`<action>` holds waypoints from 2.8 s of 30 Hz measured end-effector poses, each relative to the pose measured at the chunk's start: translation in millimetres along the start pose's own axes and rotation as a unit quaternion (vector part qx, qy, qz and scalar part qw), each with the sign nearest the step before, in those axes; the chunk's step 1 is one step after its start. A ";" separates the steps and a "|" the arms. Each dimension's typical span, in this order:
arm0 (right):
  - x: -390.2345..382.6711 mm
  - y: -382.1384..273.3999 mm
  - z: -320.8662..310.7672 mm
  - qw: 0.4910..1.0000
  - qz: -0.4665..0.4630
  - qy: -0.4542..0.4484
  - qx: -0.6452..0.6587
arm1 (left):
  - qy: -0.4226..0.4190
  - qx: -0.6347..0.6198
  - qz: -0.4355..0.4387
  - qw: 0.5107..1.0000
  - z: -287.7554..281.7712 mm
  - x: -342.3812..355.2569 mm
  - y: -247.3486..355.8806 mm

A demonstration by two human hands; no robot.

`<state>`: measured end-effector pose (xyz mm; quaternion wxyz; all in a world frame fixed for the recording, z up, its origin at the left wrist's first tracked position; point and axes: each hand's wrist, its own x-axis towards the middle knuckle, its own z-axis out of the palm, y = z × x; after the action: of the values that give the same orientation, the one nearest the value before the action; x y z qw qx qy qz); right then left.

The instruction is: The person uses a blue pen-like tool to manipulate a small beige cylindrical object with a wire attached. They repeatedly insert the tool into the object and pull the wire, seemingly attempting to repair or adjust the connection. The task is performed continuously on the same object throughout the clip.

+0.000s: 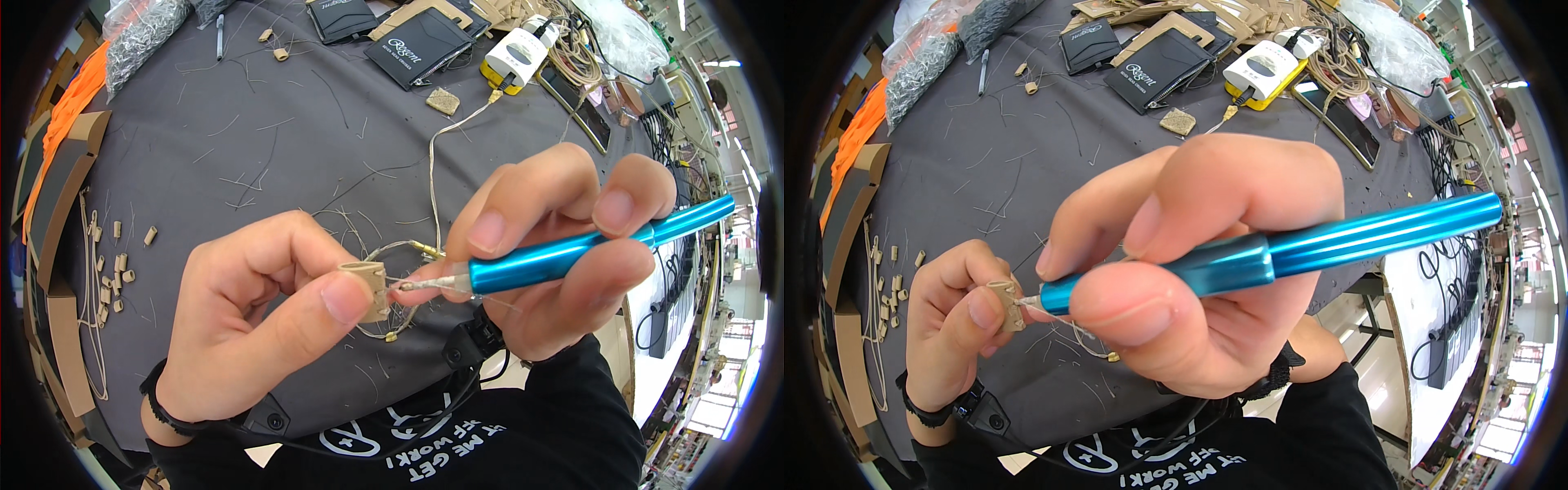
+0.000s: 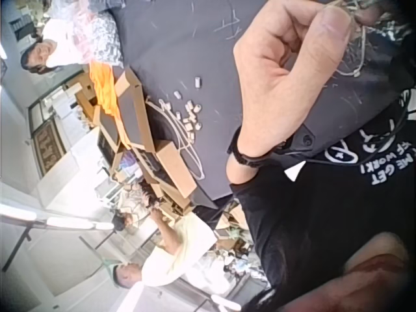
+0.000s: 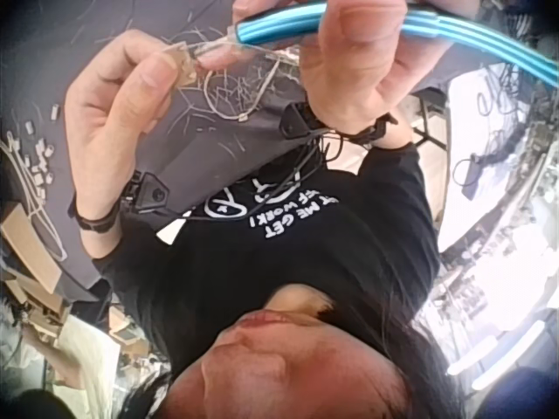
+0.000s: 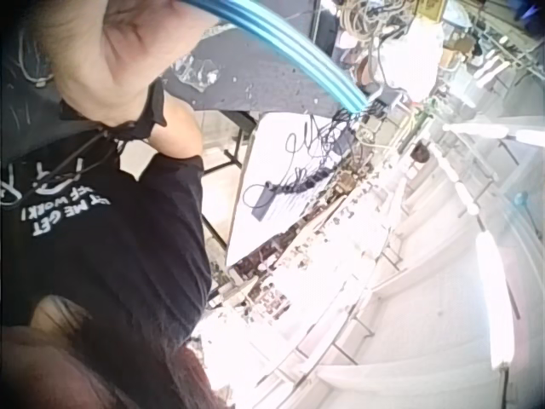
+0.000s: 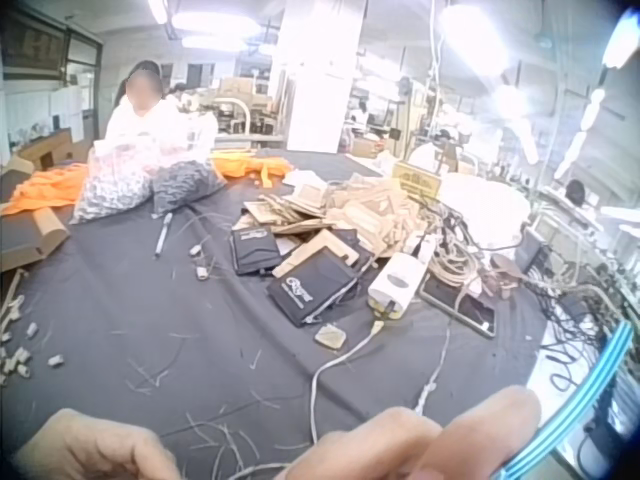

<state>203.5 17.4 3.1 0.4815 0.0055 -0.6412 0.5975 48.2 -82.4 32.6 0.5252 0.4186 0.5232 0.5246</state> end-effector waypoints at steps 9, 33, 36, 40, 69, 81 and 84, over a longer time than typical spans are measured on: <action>3.6 -0.8 1.4 0.999 -0.035 0.016 0.006 | 0.011 -0.005 0.000 1.000 2.4 -1.6 -0.9; 8.5 -2.7 2.2 0.999 -0.033 0.025 0.003 | 0.009 -0.011 -0.004 1.000 3.5 1.1 0.4; 9.6 -6.9 4.4 0.999 0.020 0.021 0.027 | 0.006 -0.021 -0.006 1.000 2.3 1.9 0.3; 14.3 -14.7 13.3 0.989 0.145 -0.021 -0.012 | 0.000 -0.034 0.015 0.999 0.2 -0.7 2.9; 6.7 -6.9 20.2 0.975 0.187 -0.115 -0.014 | -0.043 0.060 0.033 0.997 -13.1 -2.4 5.1; 8.8 -10.8 22.4 0.965 0.184 -0.122 -0.144 | 0.008 0.039 0.044 0.998 -8.6 -0.8 -2.5; 7.0 -7.7 21.6 0.967 0.152 -0.121 -0.165 | 0.020 0.047 0.036 0.998 -6.5 -0.4 -4.7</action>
<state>191.0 2.6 17.2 0.2982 -0.0988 -0.7779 0.5443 42.4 -83.9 27.3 0.4749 0.4508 0.5426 0.5262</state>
